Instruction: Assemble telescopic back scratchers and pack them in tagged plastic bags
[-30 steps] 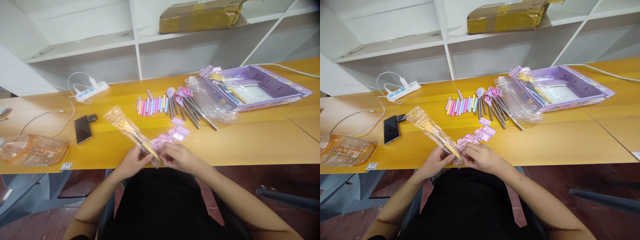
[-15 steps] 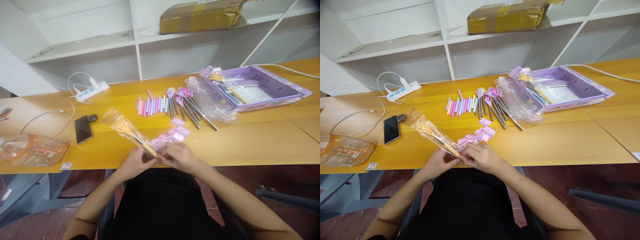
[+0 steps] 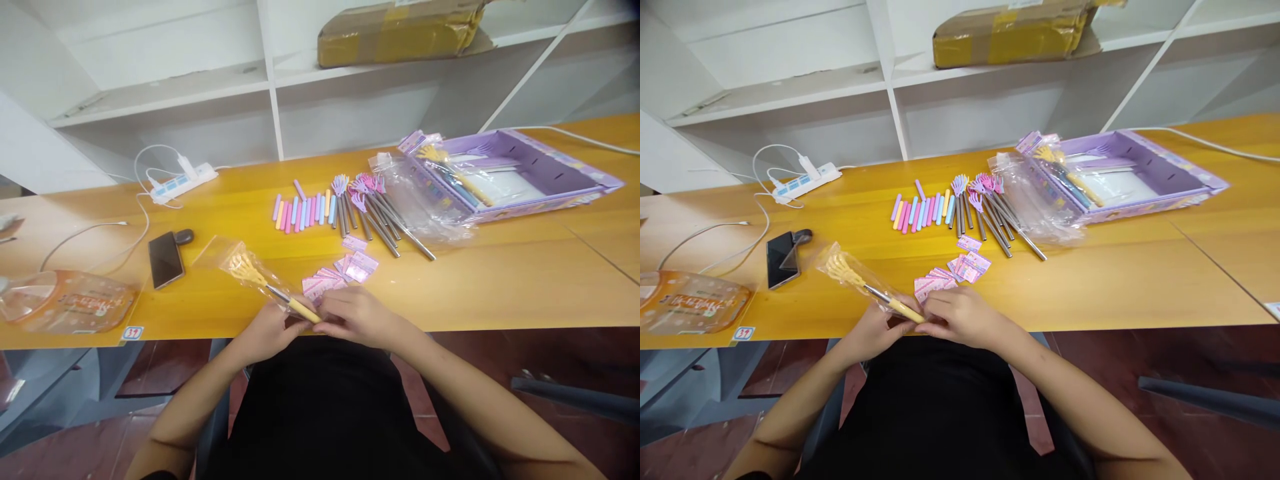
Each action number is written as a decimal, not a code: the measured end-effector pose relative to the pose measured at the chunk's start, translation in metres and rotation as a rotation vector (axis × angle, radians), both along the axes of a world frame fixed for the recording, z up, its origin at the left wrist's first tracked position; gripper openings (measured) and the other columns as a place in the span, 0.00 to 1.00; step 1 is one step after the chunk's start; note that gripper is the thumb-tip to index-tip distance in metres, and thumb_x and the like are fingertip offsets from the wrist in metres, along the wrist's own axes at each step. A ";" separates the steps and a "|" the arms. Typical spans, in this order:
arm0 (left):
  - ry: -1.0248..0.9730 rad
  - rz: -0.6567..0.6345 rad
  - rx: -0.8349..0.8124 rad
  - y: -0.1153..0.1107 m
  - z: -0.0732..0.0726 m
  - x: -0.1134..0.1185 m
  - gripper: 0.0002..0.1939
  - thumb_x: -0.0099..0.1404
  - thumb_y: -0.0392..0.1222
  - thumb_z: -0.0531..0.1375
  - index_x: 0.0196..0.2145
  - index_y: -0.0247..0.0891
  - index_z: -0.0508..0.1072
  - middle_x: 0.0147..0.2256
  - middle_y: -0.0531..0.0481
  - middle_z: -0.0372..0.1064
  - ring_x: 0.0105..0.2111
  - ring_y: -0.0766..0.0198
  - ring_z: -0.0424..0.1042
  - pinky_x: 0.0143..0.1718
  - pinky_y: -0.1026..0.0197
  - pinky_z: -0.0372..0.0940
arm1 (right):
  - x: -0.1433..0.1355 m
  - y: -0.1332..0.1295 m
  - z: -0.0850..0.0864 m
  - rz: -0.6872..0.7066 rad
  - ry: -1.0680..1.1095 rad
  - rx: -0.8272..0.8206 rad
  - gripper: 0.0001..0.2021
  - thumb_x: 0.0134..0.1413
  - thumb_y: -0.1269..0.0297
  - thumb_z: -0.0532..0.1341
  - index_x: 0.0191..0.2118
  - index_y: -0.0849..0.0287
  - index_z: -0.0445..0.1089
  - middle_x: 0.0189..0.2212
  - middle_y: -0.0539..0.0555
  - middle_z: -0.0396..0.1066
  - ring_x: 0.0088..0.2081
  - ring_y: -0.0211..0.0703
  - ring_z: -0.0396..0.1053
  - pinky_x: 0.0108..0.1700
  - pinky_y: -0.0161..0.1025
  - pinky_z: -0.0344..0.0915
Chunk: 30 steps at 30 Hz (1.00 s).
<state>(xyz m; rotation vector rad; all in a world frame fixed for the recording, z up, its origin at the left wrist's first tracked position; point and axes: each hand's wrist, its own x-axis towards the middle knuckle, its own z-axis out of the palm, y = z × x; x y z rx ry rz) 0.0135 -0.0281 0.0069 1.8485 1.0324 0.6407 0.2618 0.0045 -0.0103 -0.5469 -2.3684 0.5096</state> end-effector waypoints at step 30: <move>-0.195 0.302 -0.074 0.002 -0.016 -0.008 0.16 0.79 0.55 0.60 0.52 0.41 0.69 0.43 0.48 0.77 0.42 0.58 0.76 0.46 0.58 0.68 | -0.002 -0.007 0.004 0.204 -0.124 0.170 0.15 0.78 0.60 0.60 0.36 0.57 0.76 0.31 0.51 0.74 0.33 0.39 0.71 0.36 0.39 0.65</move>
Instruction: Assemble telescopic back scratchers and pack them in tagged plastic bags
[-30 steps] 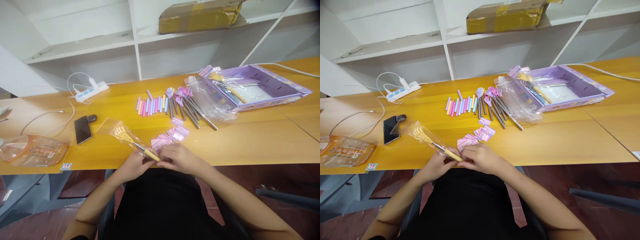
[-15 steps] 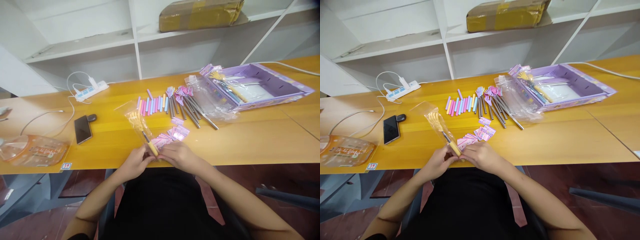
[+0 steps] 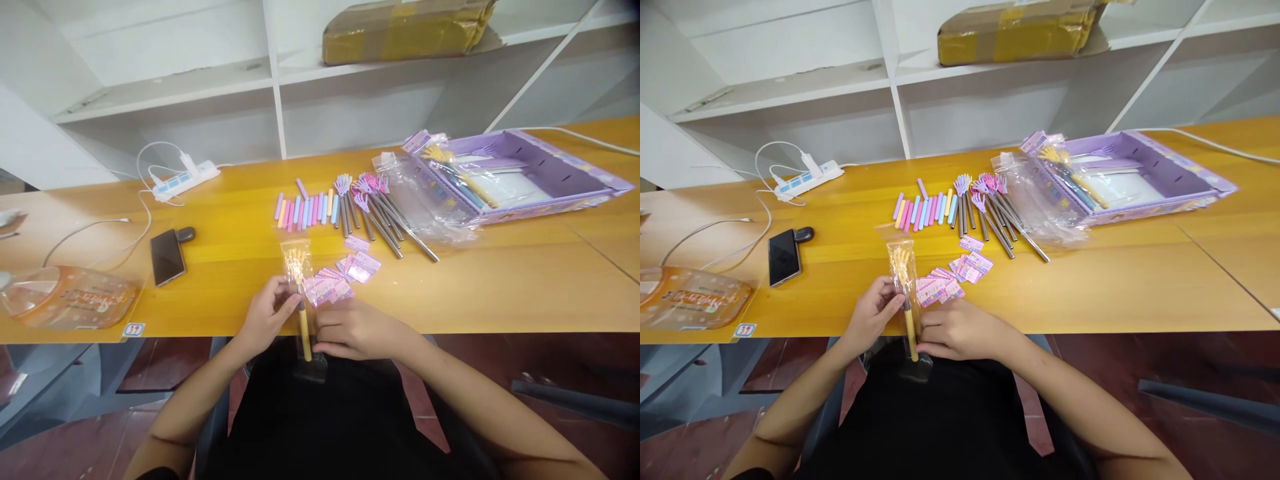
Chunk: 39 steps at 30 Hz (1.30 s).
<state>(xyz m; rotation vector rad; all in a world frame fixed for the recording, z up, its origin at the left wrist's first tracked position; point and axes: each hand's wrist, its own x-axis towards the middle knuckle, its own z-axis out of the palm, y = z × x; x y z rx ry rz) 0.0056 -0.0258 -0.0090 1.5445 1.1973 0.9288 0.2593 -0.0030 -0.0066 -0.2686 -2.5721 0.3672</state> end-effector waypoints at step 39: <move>0.176 -0.225 -0.028 -0.003 0.018 0.004 0.09 0.77 0.49 0.60 0.47 0.43 0.67 0.36 0.53 0.74 0.34 0.59 0.73 0.38 0.58 0.66 | 0.009 0.002 0.009 -0.562 0.446 0.087 0.10 0.68 0.74 0.65 0.49 0.52 0.72 0.41 0.56 0.76 0.41 0.48 0.76 0.41 0.44 0.74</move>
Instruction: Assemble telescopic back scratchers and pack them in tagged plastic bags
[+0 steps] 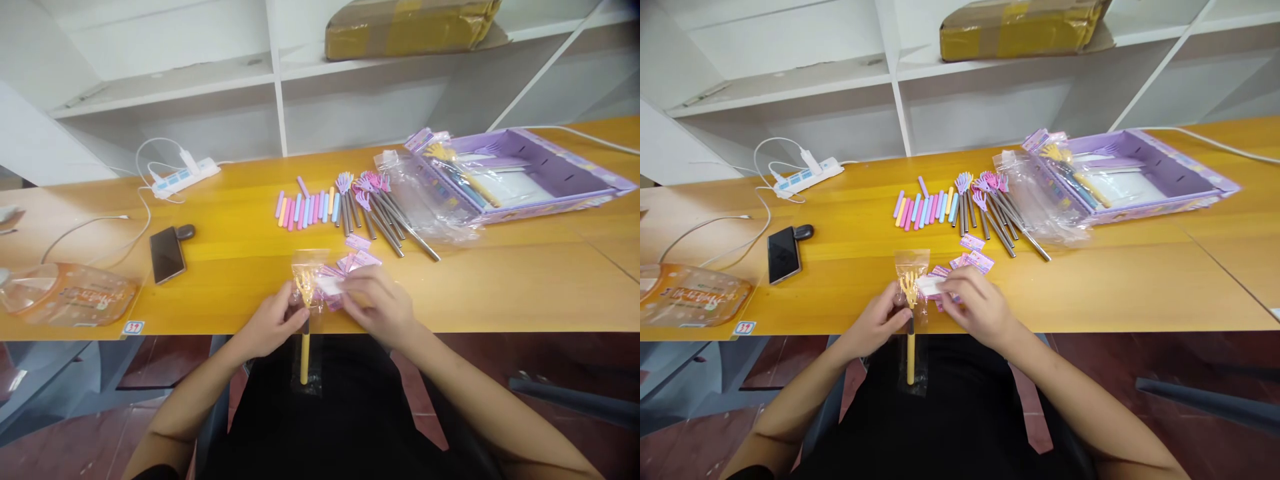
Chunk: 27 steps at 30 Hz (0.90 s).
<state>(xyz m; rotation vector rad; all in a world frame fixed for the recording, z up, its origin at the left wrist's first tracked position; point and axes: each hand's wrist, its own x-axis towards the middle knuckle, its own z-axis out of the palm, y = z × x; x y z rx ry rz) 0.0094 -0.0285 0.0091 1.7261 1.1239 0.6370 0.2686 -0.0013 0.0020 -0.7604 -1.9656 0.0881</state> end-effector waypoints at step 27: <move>-0.189 -0.008 -0.124 0.126 0.007 -0.005 0.26 0.67 0.62 0.71 0.48 0.39 0.74 0.35 0.50 0.79 0.26 0.64 0.78 0.28 0.63 0.70 | -0.019 0.117 0.025 0.210 -0.066 -0.303 0.07 0.64 0.66 0.64 0.36 0.55 0.65 0.33 0.49 0.77 0.34 0.39 0.74 0.39 0.37 0.66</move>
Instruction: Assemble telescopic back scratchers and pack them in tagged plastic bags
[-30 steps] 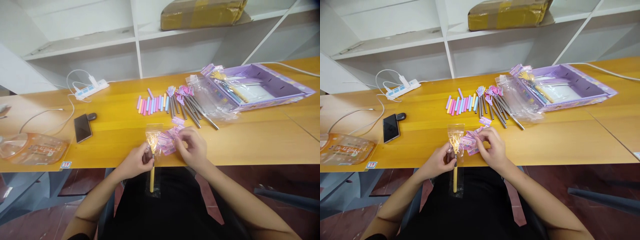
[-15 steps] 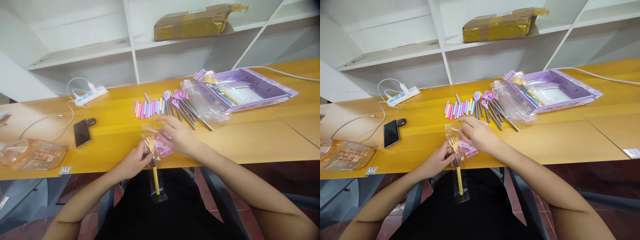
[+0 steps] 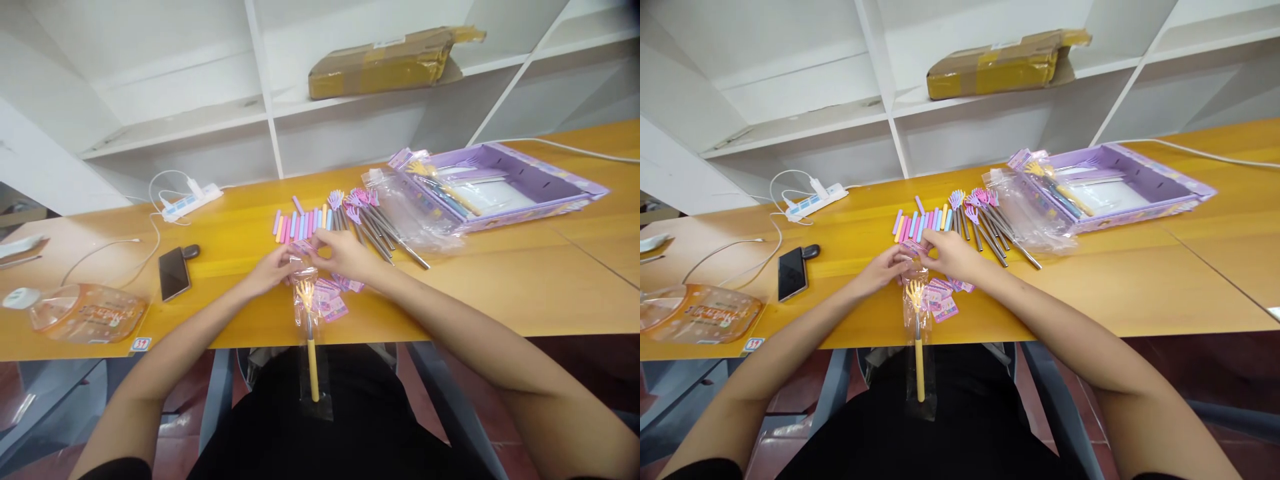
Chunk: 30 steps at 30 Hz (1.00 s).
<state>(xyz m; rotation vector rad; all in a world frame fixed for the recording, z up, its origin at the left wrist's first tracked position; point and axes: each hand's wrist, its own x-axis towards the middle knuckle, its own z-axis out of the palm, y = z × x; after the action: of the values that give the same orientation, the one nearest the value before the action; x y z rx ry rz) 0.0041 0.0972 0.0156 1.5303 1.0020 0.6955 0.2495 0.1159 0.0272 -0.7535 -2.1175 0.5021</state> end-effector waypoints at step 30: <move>-0.314 0.170 0.041 -0.002 -0.007 0.001 0.22 0.67 0.58 0.73 0.40 0.38 0.73 0.33 0.51 0.78 0.32 0.63 0.78 0.38 0.59 0.74 | 0.011 -0.002 -0.008 -0.007 -0.141 0.085 0.14 0.78 0.62 0.50 0.35 0.51 0.53 0.34 0.52 0.63 0.35 0.44 0.61 0.40 0.43 0.60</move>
<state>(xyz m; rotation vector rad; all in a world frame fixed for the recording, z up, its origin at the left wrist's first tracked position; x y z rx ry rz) 0.0047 0.0949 0.0081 1.3285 0.8887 1.0470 0.2607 0.1136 0.0190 -0.7664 -2.2505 0.3621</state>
